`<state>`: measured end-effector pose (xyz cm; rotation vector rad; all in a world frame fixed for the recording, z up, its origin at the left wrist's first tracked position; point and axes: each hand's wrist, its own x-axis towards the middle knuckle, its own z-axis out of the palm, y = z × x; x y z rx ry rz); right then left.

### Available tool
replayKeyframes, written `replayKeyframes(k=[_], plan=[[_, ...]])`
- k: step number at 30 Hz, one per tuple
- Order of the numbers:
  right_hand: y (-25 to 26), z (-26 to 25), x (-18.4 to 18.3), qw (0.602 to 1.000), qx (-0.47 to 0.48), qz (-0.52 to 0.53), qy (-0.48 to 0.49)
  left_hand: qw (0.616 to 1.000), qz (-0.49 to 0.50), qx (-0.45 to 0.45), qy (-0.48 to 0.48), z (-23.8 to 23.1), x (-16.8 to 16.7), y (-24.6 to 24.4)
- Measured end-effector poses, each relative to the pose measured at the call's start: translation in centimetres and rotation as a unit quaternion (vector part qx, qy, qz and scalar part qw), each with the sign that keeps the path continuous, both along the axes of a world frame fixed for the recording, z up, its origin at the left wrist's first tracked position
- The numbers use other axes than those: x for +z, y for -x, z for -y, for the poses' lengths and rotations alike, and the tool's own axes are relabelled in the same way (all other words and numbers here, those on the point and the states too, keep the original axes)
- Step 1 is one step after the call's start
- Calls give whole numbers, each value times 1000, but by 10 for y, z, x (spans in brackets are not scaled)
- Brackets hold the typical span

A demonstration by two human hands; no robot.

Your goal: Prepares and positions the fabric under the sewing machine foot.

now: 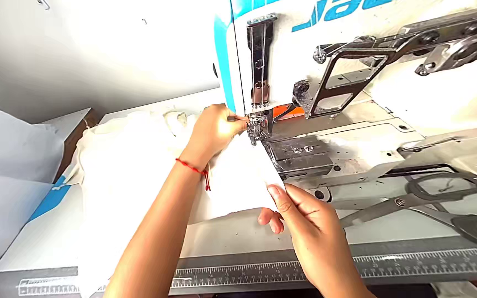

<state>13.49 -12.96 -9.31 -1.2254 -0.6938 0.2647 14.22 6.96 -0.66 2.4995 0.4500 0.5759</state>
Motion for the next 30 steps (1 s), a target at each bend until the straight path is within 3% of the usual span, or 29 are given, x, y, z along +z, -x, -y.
replayKeyframes(k=[9,11,14,17,19,22,25,30], plan=[[-16,-6,10,995,-26,-38,86,999,10,45,11,6,8,-15],[-18,-3,12,995,-11,-49,88,994,95,-2,-59,4,1,-1],[-22,4,19,990,75,-102,69,954,228,-68,-184,29,-19,65],[-25,10,31,977,152,-143,35,915,316,-189,-167,76,-76,97],[-24,8,37,976,162,-145,19,921,326,-91,-191,95,-103,85],[-24,2,45,978,156,-133,21,919,289,77,-258,102,-98,66],[-26,0,50,982,148,-119,25,913,294,110,-261,98,-86,48],[-31,6,50,987,120,-98,39,924,294,93,-224,101,-82,38]])
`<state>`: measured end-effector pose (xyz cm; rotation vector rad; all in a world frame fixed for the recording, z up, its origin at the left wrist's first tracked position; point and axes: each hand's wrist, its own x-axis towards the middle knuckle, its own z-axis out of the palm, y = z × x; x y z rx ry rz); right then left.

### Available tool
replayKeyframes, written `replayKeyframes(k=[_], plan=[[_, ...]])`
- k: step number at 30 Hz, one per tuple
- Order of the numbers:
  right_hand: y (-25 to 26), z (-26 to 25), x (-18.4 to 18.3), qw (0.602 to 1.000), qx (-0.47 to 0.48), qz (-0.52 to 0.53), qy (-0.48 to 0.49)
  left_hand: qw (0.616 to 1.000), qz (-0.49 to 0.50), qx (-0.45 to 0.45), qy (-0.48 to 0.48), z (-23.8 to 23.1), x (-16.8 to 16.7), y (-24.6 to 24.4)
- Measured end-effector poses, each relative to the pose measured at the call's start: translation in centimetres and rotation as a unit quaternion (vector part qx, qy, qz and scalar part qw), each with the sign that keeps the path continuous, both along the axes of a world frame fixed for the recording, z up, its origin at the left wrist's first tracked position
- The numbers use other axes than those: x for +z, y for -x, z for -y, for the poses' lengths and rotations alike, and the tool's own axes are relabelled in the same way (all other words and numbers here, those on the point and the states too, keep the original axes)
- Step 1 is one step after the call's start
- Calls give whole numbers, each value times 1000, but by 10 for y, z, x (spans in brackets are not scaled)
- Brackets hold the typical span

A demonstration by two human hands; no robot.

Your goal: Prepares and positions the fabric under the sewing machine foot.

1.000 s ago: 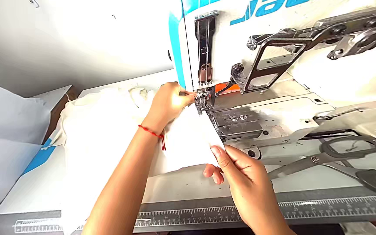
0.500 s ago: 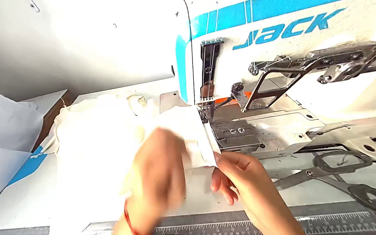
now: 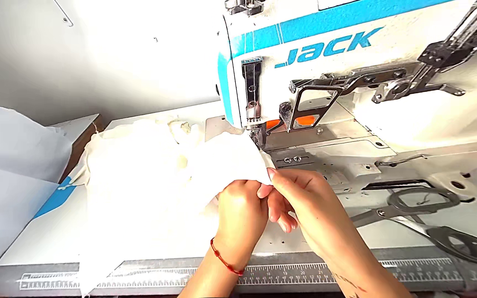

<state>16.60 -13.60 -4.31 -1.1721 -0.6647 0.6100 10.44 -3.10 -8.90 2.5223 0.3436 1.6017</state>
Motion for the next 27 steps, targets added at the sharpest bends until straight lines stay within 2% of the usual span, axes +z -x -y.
replayKeyframes(k=[5,7,10,12,13,14,15,16,17,18,20,22,24,27], plan=[[8,4,-22,998,49,12,35,996,6,-10,-83,-24,-19,30],[3,5,-30,997,47,24,54,989,-23,-73,-125,-26,-14,53],[-8,8,-31,993,43,62,95,964,-111,-175,-168,-25,35,69],[-10,13,-29,986,40,117,112,937,-222,-176,-203,-34,68,52],[-13,16,-28,976,19,185,110,920,-267,-183,-222,-43,78,39],[-18,18,-28,955,-26,279,97,902,-303,-195,-237,-53,85,27],[-26,18,-27,916,-90,384,80,888,-324,-210,-250,-62,92,18],[-36,16,-24,862,-145,481,70,877,-334,-229,-260,-68,99,13],[-44,14,-18,813,-161,555,73,868,-339,-250,-262,-73,107,9],[-51,10,-13,784,-136,602,70,862,-339,-271,-261,-76,115,8],[-61,-1,-6,765,-68,640,41,855,-336,-294,-265,-79,128,6],[-65,-6,-2,785,-9,619,16,850,-343,-286,-279,-81,139,7],[-62,-5,1,827,40,560,4,840,-368,-273,-292,-83,143,9],[-46,0,-6,878,53,474,-20,836,-372,-305,-265,-76,149,16]])
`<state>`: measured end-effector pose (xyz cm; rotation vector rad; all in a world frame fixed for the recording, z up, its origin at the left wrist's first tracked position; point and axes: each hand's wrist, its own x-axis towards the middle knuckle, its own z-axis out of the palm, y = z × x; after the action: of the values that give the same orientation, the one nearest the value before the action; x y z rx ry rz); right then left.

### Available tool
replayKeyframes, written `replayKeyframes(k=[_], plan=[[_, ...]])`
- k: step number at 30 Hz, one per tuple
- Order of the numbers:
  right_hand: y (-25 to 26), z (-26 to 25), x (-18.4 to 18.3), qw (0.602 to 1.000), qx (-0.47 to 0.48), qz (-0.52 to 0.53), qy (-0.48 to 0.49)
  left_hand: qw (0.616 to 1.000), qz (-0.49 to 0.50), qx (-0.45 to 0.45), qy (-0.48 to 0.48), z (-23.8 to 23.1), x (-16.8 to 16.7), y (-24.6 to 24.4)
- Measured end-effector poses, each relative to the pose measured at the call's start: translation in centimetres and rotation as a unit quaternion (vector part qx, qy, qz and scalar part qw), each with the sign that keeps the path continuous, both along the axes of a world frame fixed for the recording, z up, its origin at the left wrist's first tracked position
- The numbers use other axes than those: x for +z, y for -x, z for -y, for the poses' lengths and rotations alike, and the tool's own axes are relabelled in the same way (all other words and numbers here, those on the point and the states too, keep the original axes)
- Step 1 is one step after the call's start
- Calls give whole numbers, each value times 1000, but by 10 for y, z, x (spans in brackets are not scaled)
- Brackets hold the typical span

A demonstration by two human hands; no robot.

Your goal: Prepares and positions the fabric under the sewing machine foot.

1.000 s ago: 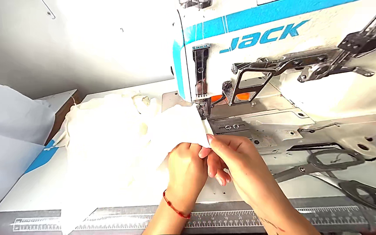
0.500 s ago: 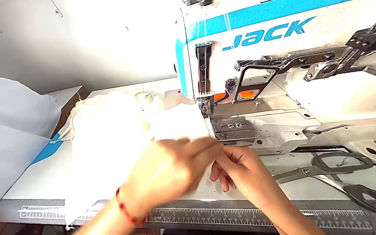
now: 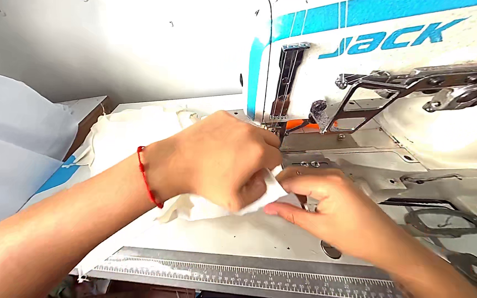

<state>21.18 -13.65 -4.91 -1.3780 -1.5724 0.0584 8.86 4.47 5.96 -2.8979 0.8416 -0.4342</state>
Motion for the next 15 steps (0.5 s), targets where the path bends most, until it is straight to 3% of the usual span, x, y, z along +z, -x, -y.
replayKeyframes(k=[6,10,15], plan=[[20,0,-29,998,-18,-36,-48,998,-21,49,-27,-13,-15,-3],[19,-3,-30,997,-24,-46,-56,999,28,21,-29,-5,-7,4],[18,-2,-29,997,-16,-50,-54,999,13,34,-28,-9,-17,0]])
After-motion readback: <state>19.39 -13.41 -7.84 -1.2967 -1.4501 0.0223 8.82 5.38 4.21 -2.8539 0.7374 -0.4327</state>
